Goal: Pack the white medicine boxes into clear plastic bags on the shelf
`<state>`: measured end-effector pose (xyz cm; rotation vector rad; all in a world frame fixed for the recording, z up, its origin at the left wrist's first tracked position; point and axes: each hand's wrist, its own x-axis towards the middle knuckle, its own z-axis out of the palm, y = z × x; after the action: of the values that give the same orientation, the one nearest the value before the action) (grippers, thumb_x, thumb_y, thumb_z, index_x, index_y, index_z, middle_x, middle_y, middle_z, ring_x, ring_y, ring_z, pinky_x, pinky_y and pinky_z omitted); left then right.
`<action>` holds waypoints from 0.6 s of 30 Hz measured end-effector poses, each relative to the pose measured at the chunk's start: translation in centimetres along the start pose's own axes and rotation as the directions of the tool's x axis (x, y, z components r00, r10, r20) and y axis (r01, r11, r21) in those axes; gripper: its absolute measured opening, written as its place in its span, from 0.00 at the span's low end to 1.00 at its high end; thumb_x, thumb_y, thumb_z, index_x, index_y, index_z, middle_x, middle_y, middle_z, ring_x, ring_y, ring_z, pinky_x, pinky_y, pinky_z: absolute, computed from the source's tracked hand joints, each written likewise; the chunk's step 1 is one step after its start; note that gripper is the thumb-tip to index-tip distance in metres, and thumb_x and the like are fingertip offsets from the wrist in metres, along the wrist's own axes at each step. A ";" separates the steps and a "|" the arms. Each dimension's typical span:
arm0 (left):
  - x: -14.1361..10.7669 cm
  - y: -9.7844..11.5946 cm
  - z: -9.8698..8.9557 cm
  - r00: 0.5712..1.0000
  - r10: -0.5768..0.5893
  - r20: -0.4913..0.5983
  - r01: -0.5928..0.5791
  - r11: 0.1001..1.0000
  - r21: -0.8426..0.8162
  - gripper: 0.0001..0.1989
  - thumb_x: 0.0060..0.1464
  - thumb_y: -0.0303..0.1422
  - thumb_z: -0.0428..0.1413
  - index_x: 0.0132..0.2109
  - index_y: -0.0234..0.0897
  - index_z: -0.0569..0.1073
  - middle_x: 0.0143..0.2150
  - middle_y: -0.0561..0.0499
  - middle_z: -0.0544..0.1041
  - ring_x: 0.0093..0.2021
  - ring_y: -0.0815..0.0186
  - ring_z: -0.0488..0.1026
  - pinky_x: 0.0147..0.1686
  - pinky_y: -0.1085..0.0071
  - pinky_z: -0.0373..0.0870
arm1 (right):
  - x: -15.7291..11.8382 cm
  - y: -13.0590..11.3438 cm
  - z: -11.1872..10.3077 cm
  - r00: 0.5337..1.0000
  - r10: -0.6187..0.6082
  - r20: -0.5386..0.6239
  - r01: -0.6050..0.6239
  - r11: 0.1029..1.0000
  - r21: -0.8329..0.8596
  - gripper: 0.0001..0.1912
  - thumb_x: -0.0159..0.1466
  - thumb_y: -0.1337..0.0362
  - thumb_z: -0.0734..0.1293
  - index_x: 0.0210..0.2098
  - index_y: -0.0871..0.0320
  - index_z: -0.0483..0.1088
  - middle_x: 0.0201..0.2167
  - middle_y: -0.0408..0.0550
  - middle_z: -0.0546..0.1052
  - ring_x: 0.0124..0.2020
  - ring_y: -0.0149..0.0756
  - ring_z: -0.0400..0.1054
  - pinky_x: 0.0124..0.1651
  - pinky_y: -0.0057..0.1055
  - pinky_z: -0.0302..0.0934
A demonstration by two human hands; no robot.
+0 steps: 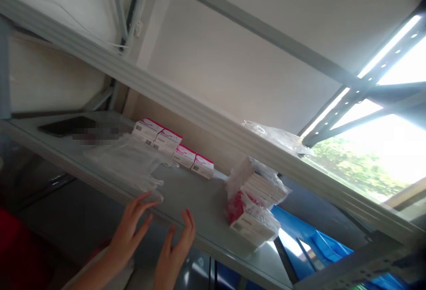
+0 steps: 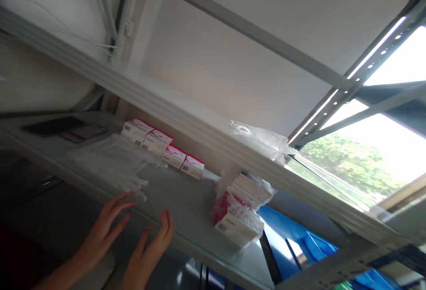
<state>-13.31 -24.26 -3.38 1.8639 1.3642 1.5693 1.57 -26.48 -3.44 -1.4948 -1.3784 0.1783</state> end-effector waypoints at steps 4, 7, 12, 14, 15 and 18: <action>4.1 -2.7 -6.5 0.993 0.029 -0.112 -0.011 0.987 0.159 0.14 0.62 0.41 0.46 0.47 0.44 0.72 0.51 0.47 0.73 0.54 0.54 0.68 0.57 0.52 0.63 | 5.8 -4.2 3.6 0.967 -0.151 0.206 0.156 0.988 -0.010 0.19 0.65 0.65 0.56 0.53 0.51 0.67 0.59 0.52 0.68 0.62 0.46 0.58 0.65 0.53 0.47; 7.1 -3.0 -8.3 1.000 0.018 -0.003 -0.016 0.962 0.273 0.13 0.61 0.38 0.45 0.44 0.40 0.72 0.46 0.46 0.75 0.48 0.57 0.72 0.52 0.59 0.66 | 10.2 -4.7 6.5 0.932 -0.180 0.315 0.173 0.984 0.050 0.18 0.64 0.66 0.58 0.52 0.54 0.69 0.55 0.53 0.72 0.59 0.44 0.63 0.62 0.47 0.53; 12.7 -2.8 -5.7 0.973 -0.164 0.164 0.045 0.826 0.561 0.12 0.63 0.37 0.47 0.43 0.36 0.72 0.37 0.45 0.77 0.41 0.57 0.75 0.43 0.65 0.68 | 12.7 -2.5 9.5 0.842 -0.199 0.501 0.175 0.980 0.096 0.17 0.66 0.63 0.59 0.52 0.54 0.72 0.53 0.50 0.75 0.55 0.40 0.67 0.60 0.42 0.56; 14.5 -3.4 -4.2 0.955 -0.200 0.221 0.021 0.784 0.621 0.16 0.62 0.44 0.49 0.39 0.35 0.73 0.34 0.43 0.77 0.39 0.54 0.75 0.40 0.64 0.68 | 12.3 -1.9 9.8 0.833 -0.201 0.516 0.204 0.978 0.051 0.17 0.66 0.63 0.60 0.51 0.51 0.73 0.55 0.47 0.74 0.57 0.41 0.65 0.61 0.44 0.54; 15.1 -3.9 -3.6 0.948 -0.197 0.250 -0.003 0.779 0.627 0.18 0.60 0.46 0.51 0.37 0.35 0.73 0.32 0.42 0.77 0.38 0.53 0.75 0.40 0.64 0.67 | 12.1 -1.8 9.8 0.831 -0.206 0.517 0.219 0.975 0.037 0.16 0.66 0.62 0.60 0.51 0.50 0.73 0.56 0.46 0.74 0.58 0.41 0.65 0.61 0.45 0.54; 16.2 -5.4 -2.3 0.932 -0.132 0.337 -0.064 0.856 0.513 0.16 0.57 0.46 0.54 0.32 0.37 0.72 0.29 0.44 0.75 0.37 0.52 0.75 0.40 0.63 0.66 | 11.7 -1.7 9.7 0.829 -0.214 0.518 0.234 0.972 0.027 0.16 0.67 0.62 0.59 0.51 0.49 0.73 0.57 0.44 0.73 0.59 0.41 0.63 0.62 0.44 0.53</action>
<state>-18.93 -9.06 2.35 2.2667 1.7374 0.8081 -2.45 -11.98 -0.48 -1.3498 -1.9891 0.4335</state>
